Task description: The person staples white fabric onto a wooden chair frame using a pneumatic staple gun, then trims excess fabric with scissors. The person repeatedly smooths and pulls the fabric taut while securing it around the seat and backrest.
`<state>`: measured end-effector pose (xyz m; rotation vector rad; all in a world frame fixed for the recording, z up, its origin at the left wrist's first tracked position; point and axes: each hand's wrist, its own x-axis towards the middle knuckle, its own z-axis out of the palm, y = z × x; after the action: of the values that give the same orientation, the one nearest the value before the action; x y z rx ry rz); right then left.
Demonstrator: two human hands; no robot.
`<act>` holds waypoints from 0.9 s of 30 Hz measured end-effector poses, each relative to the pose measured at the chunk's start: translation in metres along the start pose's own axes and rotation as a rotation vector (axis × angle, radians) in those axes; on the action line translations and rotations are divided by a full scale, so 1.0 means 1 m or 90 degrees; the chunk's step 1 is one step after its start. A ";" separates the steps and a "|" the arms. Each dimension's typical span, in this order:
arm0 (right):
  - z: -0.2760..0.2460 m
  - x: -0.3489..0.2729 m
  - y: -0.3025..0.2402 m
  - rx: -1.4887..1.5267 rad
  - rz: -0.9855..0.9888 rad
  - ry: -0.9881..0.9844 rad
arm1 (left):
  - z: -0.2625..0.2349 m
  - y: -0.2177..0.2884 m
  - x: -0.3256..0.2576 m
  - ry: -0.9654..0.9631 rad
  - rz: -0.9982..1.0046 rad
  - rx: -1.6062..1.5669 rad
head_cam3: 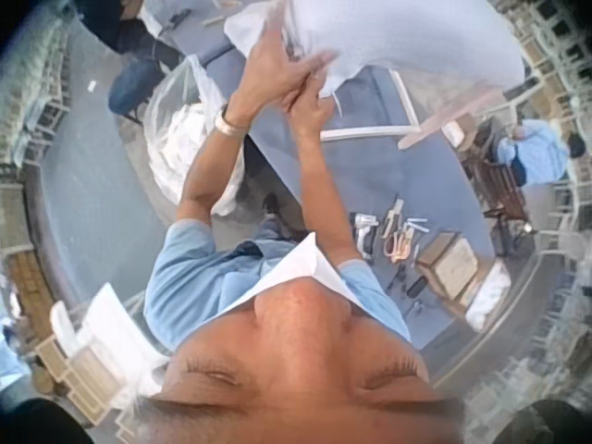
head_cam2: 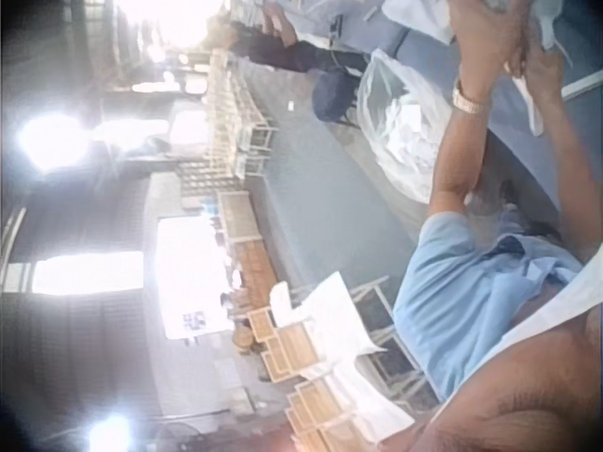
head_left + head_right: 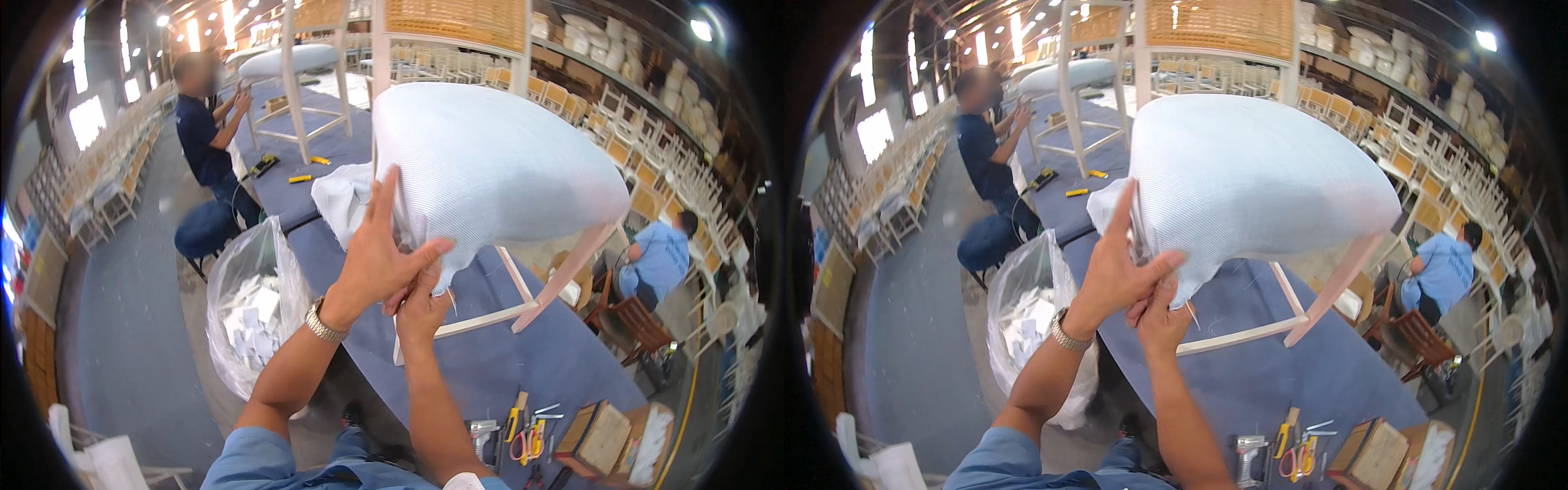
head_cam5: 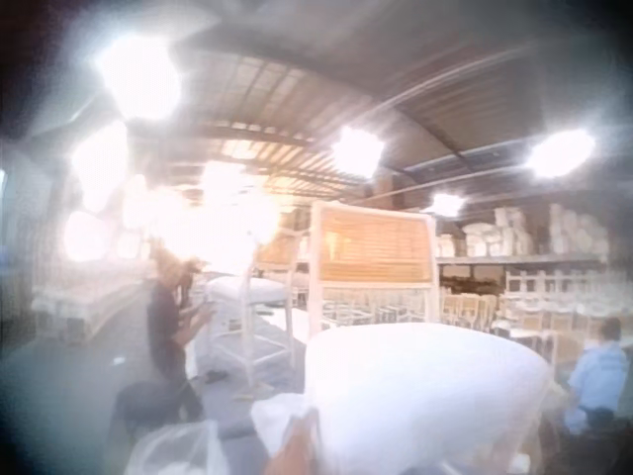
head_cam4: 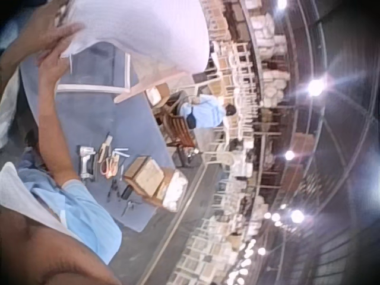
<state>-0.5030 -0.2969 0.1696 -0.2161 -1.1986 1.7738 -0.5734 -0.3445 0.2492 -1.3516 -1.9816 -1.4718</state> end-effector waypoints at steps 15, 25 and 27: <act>-0.042 -0.001 -0.028 -0.190 -0.030 0.015 | -0.008 -0.004 -0.013 -0.007 -0.088 -0.044; -0.039 0.199 -0.170 -0.875 -0.533 -0.067 | 0.008 -0.013 -0.016 0.069 0.012 -0.092; -0.012 0.189 -0.156 -0.984 -0.513 -0.137 | 0.006 -0.014 -0.016 0.063 -0.016 -0.101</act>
<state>-0.5023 -0.1321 0.3517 -0.3377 -2.1735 -0.0691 -0.5752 -0.3477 0.2273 -1.2922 -1.8606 -1.7055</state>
